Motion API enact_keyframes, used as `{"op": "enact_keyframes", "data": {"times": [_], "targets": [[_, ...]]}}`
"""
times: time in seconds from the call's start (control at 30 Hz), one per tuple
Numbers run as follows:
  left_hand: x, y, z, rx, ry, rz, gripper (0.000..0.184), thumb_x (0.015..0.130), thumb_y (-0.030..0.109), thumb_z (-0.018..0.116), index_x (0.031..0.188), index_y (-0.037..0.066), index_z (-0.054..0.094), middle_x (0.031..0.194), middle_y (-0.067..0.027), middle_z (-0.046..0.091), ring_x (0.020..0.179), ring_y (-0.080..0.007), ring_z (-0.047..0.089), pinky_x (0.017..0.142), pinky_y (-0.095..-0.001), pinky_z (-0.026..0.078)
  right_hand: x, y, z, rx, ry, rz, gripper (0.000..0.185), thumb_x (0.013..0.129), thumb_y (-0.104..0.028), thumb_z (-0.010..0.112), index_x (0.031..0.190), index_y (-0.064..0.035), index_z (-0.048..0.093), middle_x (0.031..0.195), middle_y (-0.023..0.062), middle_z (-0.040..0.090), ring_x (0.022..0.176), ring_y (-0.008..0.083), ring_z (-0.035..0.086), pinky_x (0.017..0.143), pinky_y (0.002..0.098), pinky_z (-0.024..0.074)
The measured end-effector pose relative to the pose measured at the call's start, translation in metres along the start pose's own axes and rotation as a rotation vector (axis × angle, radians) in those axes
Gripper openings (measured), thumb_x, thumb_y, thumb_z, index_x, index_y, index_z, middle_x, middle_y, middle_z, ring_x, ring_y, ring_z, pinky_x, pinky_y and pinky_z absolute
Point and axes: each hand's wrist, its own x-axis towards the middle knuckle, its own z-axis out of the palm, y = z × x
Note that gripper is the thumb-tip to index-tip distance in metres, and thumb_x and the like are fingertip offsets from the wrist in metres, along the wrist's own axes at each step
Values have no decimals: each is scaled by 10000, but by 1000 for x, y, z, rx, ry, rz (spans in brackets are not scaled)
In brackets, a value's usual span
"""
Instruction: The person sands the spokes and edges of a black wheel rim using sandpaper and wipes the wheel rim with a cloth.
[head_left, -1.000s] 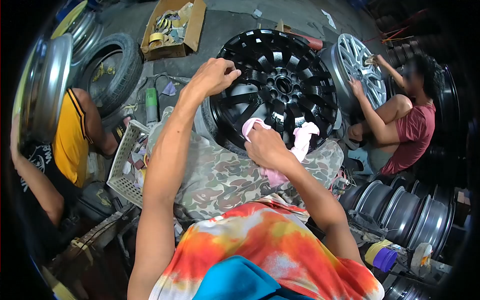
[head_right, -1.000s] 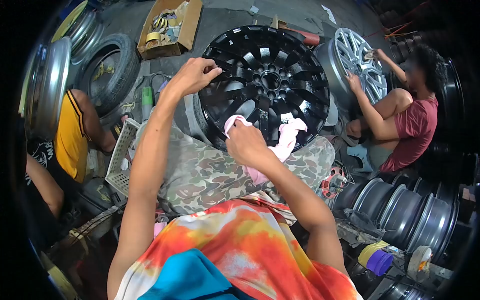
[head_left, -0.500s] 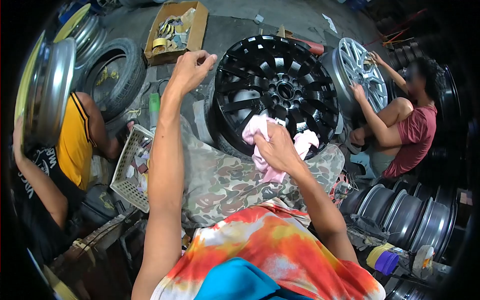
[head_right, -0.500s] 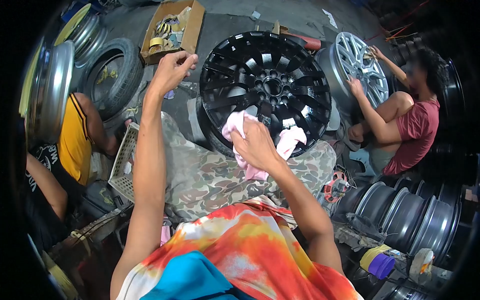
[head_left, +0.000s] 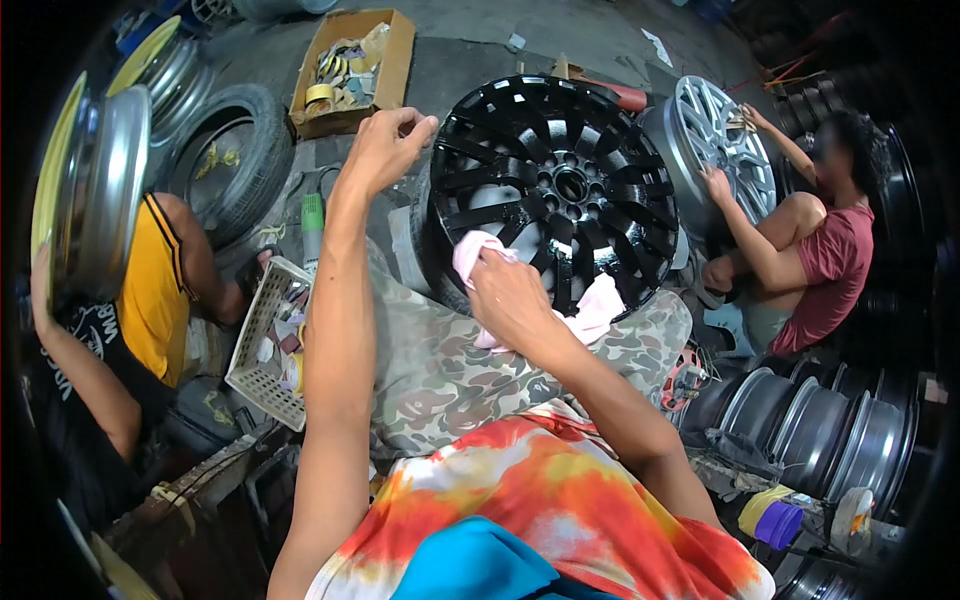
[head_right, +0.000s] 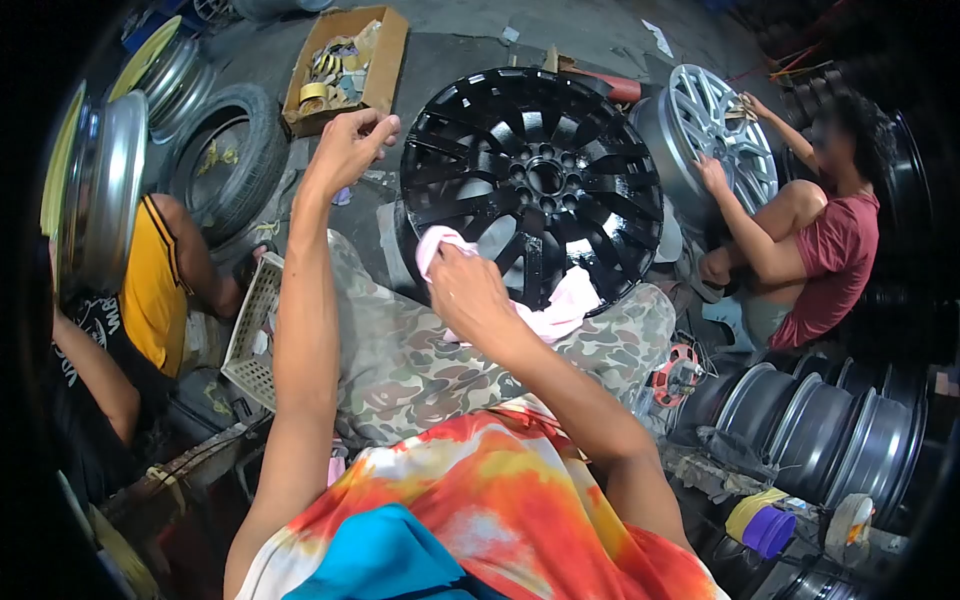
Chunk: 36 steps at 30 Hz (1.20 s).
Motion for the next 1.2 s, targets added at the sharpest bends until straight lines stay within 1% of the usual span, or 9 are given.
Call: {"op": "enact_keyframes", "data": {"times": [0.5,0.57,0.67,0.77,0.87,1.03,1.1,1.13,1.2], "targets": [[-8,-9,0,66,7,52,390,1012,336,671,1036,-47,739,829,-80,741,709,-129,665,673,-317,540,12,9,-6,-46,51,-3,141,889,-94,656,957,19,706,1005,193,706,759,388,723,693,478,583],[-15,5,-4,50,-30,18,366,971,313,682,1024,-42,750,819,-230,727,767,-355,714,788,-419,547,18,39,-16,462,-89,66,160,921,-89,635,1025,3,715,896,177,705,756,350,727,687,448,567],[-18,7,-8,16,-4,5,362,973,309,681,1028,-43,750,839,-243,730,796,-369,726,796,-427,547,27,83,-35,303,163,226,252,937,-65,566,1147,-40,702,868,168,697,813,343,724,782,421,565],[-14,-1,-4,53,37,114,390,1006,329,667,984,-53,740,764,-84,710,670,-143,639,667,-342,526,55,142,-19,158,263,-155,257,912,-110,552,1096,-25,708,945,237,704,956,433,693,889,480,550],[-15,5,-2,85,15,105,375,1004,315,663,978,-52,736,729,-100,692,664,-146,633,673,-345,521,88,124,-33,5,-65,185,264,911,-178,601,1049,-20,761,1044,284,729,1008,459,709,922,517,558],[-16,8,-1,79,18,110,367,998,308,667,976,-52,737,726,-116,695,668,-162,639,677,-352,522,114,27,-13,157,-139,186,268,879,-187,608,878,54,723,1011,321,721,989,492,707,886,542,567],[-16,9,-1,78,-13,74,366,974,317,672,1008,-39,751,860,-273,718,822,-428,709,779,-465,539,109,8,4,142,-74,199,248,867,-163,606,903,54,720,993,339,713,982,513,702,868,545,573],[-17,6,-2,86,-11,75,366,974,317,672,1008,-39,751,860,-273,718,822,-428,709,779,-465,539,98,12,2,147,-74,155,225,867,-129,611,962,45,716,1029,332,704,946,512,704,846,553,575],[-17,2,-1,114,3,99,362,987,307,674,971,-47,749,746,-134,712,682,-179,658,691,-368,530,62,25,2,136,4,57,215,867,-114,616,971,48,711,1046,318,694,917,502,707,835,557,575]]}}
